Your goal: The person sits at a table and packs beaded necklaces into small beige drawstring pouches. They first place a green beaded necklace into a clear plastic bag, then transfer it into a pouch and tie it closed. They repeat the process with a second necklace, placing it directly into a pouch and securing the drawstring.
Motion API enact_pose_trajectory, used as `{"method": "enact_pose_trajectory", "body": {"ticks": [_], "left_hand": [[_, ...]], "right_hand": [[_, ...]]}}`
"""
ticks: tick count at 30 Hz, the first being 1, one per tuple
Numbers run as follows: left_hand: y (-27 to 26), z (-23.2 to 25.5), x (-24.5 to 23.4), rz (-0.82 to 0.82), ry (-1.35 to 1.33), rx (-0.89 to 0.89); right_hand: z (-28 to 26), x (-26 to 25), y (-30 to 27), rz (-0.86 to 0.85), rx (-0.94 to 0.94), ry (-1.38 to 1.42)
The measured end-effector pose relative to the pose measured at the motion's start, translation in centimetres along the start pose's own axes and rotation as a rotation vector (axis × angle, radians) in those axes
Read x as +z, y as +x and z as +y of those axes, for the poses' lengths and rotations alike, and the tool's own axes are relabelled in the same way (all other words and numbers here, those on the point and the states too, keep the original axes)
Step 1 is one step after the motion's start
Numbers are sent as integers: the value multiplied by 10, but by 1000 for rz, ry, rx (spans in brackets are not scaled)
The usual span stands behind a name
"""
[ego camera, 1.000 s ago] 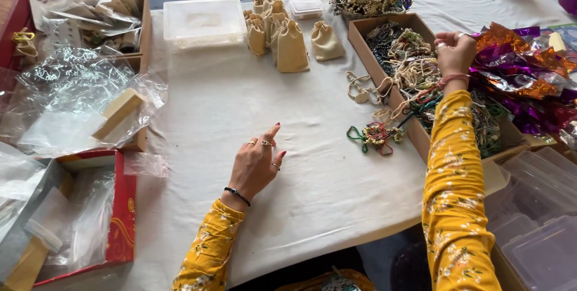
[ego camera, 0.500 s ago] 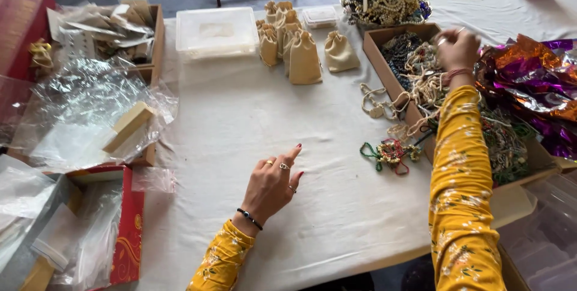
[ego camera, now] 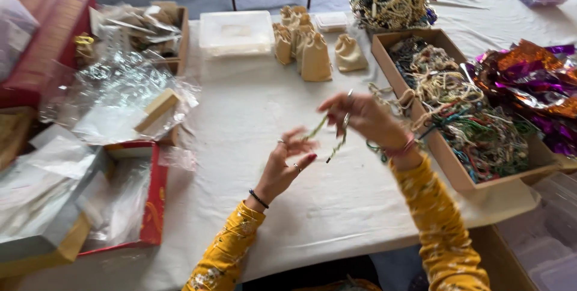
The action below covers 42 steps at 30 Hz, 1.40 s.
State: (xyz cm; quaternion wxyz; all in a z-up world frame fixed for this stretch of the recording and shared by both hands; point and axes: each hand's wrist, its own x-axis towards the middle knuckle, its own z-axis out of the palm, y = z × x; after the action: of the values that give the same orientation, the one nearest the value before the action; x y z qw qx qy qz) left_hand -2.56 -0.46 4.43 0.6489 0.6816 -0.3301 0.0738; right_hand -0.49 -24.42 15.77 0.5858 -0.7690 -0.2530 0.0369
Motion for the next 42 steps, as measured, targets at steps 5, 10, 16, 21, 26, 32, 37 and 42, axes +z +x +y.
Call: {"method": "enact_pose_trajectory", "body": {"ticks": [5,10,16,21,26,32,37,42], "left_hand": [[1,-7,-3,24,-43,-451],[2,-22,-19,241,545,-104],[10,-47,-39,94,130,-311],[14,-42,-44,191,-410,-381],[9,-48,-57,353,-159,-444],[12,-48,-62,367,288,-479],[9,-51,-63,364,339,-461],[5,-39,-63,380,1023,-61]], "right_hand": [[11,23,-4,4,114,134],[22,10,-11,103,198,90],[84,-7,-15,209,242,131],[88,30,-16,101,266,-118],[90,43,-16,93,91,-373],[93,54,-14,141,31,-432],[102,62,-14,180,39,-253],[97,57,-16,186,-10,-345]]}}
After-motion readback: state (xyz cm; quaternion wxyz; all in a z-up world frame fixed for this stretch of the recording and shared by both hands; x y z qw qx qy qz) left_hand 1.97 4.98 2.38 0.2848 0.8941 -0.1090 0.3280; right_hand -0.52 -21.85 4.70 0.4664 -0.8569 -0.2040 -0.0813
